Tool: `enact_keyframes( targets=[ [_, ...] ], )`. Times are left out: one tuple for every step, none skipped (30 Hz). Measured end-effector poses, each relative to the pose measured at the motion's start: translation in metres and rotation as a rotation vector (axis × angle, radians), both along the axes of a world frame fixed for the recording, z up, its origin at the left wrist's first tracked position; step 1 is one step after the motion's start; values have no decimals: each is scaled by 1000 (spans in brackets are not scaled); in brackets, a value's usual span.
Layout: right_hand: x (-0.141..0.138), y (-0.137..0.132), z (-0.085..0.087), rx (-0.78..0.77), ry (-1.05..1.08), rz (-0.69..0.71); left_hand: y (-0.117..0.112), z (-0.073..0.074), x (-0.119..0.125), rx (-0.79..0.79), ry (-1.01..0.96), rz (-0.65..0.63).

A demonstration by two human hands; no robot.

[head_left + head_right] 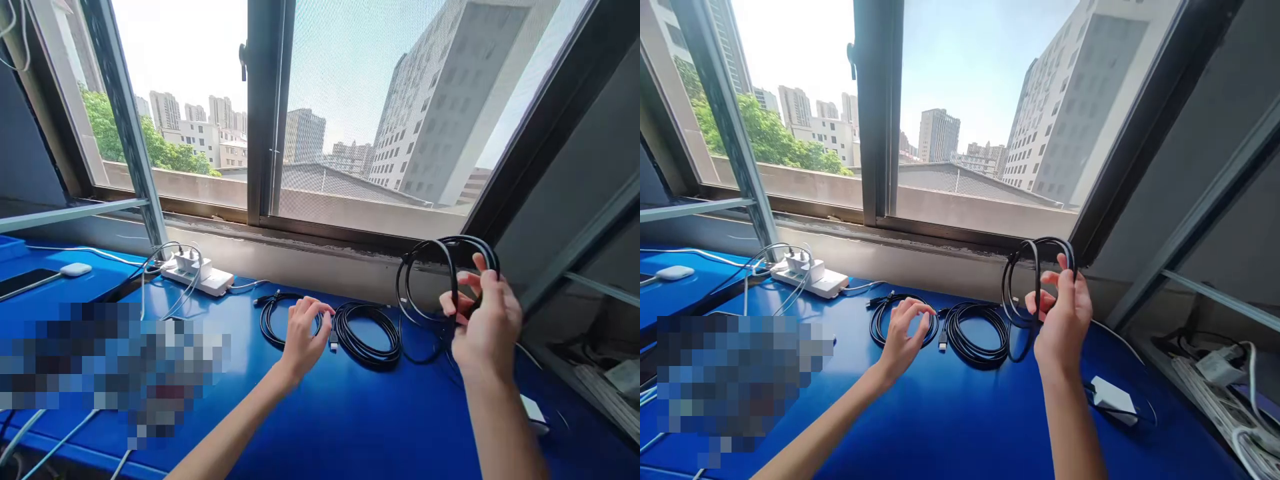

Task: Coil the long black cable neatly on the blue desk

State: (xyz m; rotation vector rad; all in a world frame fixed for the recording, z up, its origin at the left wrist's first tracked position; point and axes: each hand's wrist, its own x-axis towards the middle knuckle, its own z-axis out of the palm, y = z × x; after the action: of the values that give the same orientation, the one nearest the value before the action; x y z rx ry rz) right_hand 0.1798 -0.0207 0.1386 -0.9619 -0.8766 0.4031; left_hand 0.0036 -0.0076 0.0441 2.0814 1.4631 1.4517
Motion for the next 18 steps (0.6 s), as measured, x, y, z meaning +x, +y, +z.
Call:
enact_keyframes(
  targets=[
    [-6, -3, 10, 1, -1, 58, -3, 15, 3, -22, -115, -76],
    [-13, -5, 18, -3, -18, 133, -7, 31, 7, -68, -211, -179],
    [-21, -6, 24, -5, -54, 194, -11, 47, 9, -118, -286, -281],
    [-30, -6, 28, -2, -99, 232, -16, 63, 11, -178, -334, -394],
    [-38, -6, 30, 10, -150, 236, -21, 77, 12, -267, -355, -492],
    [-46, -5, 31, 24, -196, 208, -26, 89, 11, -355, -350, -571],
    [-52, -4, 30, 28, -233, 171, -31, 99, 10, -421, -329, -610],
    [-57, -3, 30, 23, -261, 136, -35, 107, 7, -437, -310, -615],
    [-61, -2, 29, 13, -283, 105, -38, 112, 4, -421, -304, -608],
    [-63, -1, 28, 3, -300, 86, -39, 116, 0, -392, -306, -597],
    [-65, 0, 27, -1, -315, 73, -40, 119, -4, -354, -310, -586],
    [-67, 2, 26, 2, -332, 63, -39, 121, -8, -330, -326, -592],
    [-69, 3, 26, 10, -356, 57, -37, 123, -11, -324, -356, -622],
    [-71, 4, 26, 14, -389, 65, -34, 124, -14, -334, -400, -669],
    [-73, 4, 27, 17, -428, 82, -31, 125, -15, -354, -454, -723],
    [-76, 5, 27, 14, -468, 100, -27, 125, -17, -378, -516, -771],
    [-78, 5, 27, 6, -509, 114, -24, 125, -17, -402, -576, -801],
    [-80, 5, 28, -8, -544, 120, -20, 125, -18, -418, -628, -807]
  ],
)
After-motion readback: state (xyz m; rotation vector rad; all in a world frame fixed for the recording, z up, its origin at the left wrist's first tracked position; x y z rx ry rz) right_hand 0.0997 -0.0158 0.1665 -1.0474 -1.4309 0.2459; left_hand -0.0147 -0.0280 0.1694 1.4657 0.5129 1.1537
